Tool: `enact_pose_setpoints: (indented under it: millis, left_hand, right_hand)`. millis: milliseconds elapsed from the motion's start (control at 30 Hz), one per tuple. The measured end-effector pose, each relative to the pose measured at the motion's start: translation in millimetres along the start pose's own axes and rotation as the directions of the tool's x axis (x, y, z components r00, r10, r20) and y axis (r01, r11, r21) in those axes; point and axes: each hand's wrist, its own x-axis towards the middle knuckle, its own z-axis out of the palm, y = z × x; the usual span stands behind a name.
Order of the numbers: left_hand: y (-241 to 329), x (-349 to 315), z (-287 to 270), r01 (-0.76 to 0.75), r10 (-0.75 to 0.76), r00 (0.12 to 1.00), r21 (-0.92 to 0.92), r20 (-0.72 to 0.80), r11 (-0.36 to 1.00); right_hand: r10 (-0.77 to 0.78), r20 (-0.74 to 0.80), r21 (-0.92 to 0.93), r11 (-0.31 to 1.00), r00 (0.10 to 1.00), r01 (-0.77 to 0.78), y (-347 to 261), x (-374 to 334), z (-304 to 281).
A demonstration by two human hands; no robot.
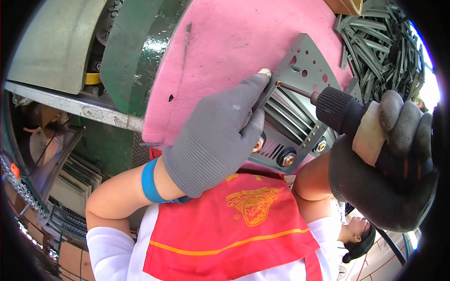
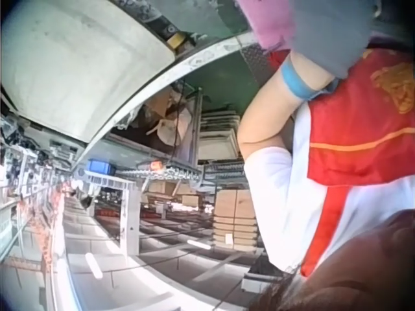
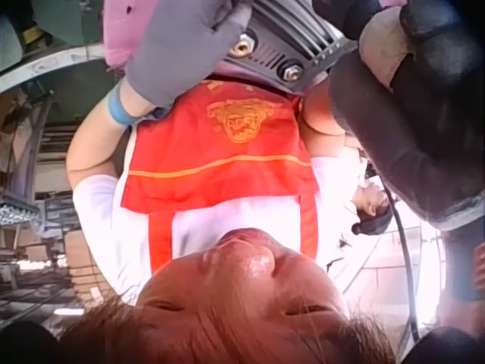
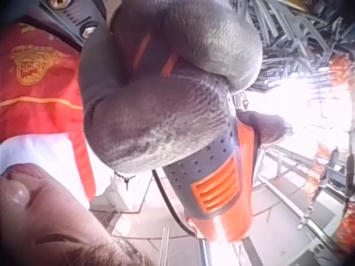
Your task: Using a power drill to screw brass components into metal plates for assembly.
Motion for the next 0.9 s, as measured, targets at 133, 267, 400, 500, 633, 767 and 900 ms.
enact_pose_setpoints:
  millis: [133, 267, 400, 500, 633, 767, 900]
  left_hand:
    - [1.6, -0.6, 2.5, -0.023, 0.022, 0.998, -0.019, -0.065, 1.0]
    - [-3.3, -0.2, 7.3, -0.047, 0.045, 0.992, -0.012, -0.122, 0.999]
    - [-4.8, 1.7, 11.5, -0.023, 0.008, 0.991, -0.112, -0.133, 0.993]
    - [3.9, 3.4, 2.5, 0.002, -0.01, 0.996, -0.083, -0.094, 0.997]
    - [2.1, 6.2, 1.4, 0.09, -0.096, 0.995, -0.157, -0.03, 0.983]
    - [1.4, 8.4, 4.6, 0.044, -0.046, 0.998, -0.083, -0.031, 0.996]
    - [-1.3, 6.9, 7.3, -0.028, 0.022, 0.995, -0.058, -0.093, 0.998]
  right_hand:
    - [0.011, 0.02, -0.049, 0.999, 1.0, -0.01, -1.4, -0.4, -1.1]
    - [0.024, 0.049, -0.09, 0.996, 0.999, -0.019, -7.5, -0.1, -9.3]
    - [0.037, 0.055, -0.136, 0.99, 0.998, -0.029, -14.4, -1.6, -12.3]
    - [0.046, 0.049, -0.167, 0.985, 0.998, -0.037, -17.4, -1.3, -10.8]
    - [0.053, 0.045, -0.208, 0.977, 0.998, -0.042, -9.1, 2.2, -8.0]
    - [0.063, 0.046, -0.249, 0.967, 0.997, -0.05, 1.7, 2.5, 0.8]
    - [0.07, 0.06, -0.283, 0.958, 0.996, -0.051, 9.0, 4.1, 4.4]
